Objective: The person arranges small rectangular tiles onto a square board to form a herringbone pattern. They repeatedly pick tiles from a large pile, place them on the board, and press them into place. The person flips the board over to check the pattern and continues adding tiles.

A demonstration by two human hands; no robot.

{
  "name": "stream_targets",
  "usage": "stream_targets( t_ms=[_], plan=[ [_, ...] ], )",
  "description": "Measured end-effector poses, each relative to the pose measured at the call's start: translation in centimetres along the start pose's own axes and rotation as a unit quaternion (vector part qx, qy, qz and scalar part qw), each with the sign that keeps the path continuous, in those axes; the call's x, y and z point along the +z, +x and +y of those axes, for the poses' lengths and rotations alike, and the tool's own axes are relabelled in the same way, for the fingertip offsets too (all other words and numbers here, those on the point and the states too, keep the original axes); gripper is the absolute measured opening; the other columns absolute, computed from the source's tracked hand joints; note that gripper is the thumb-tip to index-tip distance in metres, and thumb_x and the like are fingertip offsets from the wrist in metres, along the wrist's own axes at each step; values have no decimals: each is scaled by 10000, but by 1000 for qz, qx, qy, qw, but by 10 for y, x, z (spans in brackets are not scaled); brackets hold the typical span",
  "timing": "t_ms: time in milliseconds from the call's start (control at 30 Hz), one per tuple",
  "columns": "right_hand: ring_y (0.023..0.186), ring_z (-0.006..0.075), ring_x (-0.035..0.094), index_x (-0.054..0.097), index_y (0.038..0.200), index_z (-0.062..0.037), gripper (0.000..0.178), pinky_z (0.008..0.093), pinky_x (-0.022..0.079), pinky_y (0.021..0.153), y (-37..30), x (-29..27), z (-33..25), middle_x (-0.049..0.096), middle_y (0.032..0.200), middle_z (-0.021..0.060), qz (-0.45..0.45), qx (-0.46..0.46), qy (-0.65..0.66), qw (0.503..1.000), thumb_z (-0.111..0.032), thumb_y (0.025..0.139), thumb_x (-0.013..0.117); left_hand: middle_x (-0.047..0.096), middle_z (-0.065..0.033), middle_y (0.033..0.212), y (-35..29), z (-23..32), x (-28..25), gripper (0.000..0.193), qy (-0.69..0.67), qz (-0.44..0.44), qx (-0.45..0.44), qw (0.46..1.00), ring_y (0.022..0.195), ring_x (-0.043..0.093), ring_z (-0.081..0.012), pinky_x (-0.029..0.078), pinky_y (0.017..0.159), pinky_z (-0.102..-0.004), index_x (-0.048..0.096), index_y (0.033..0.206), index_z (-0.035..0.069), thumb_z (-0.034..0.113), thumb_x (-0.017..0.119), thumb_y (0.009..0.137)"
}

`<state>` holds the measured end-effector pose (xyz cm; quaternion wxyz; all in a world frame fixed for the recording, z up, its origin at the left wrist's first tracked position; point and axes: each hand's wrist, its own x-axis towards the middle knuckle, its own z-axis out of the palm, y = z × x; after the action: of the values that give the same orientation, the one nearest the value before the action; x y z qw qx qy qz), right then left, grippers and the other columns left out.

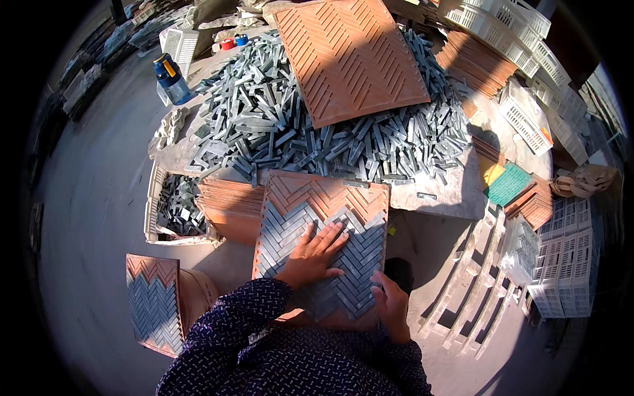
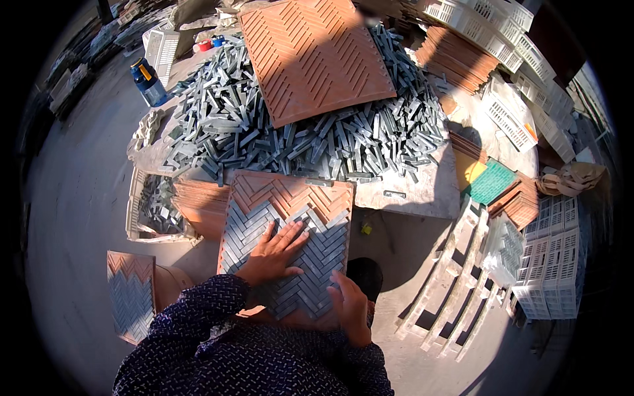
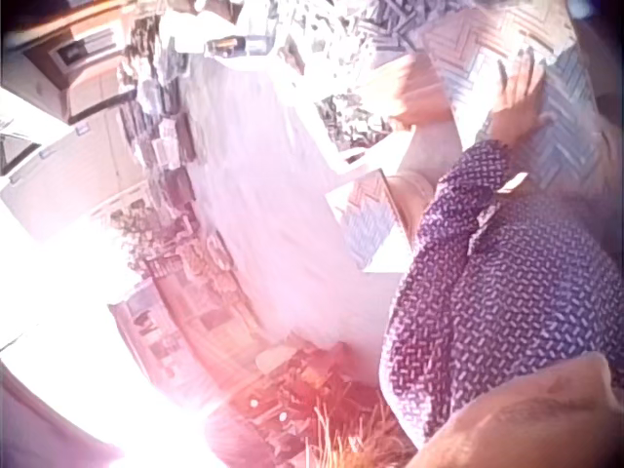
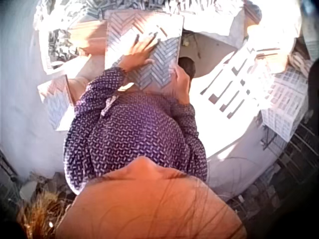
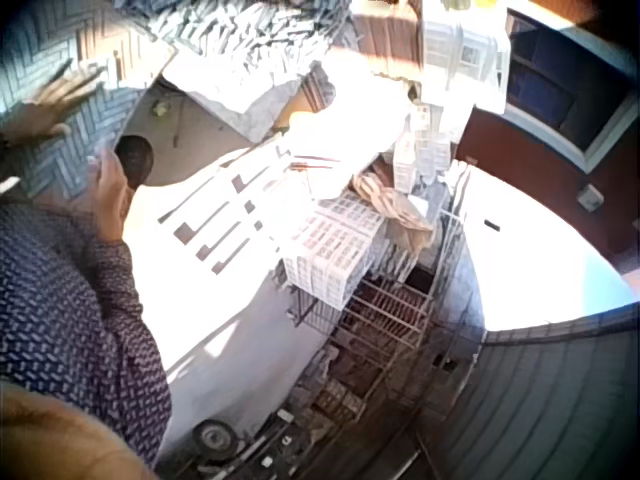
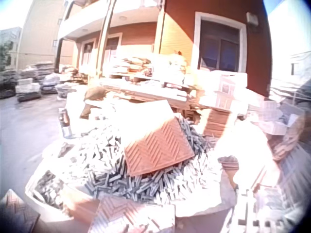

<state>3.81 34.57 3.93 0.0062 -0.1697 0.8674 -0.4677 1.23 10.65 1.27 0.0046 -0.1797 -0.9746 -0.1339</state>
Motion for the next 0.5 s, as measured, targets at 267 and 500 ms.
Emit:
stream_targets(
  t_ms=[267,500],
  plan=[
    [867,319,667,589,1138,25,306,353,521,754,2,6,-6,661,949,213,-17,-1,-2,1000,-99,859,603,221,-138,1510,-5,-1,1,758,-148,64,-26,987,1405,191,-296,131,1140,-487,265,1439,78,430,590,851],
    [852,329,654,599,1104,29,282,354,519,747,-1,-4,2,655,947,195,-15,-47,-14,999,-83,845,613,262,-103,1503,-96,-34,-26,733,-77,103,-138,982,1393,233,-278,162,1112,-536,264,1444,75,298,618,841]
  ],
)
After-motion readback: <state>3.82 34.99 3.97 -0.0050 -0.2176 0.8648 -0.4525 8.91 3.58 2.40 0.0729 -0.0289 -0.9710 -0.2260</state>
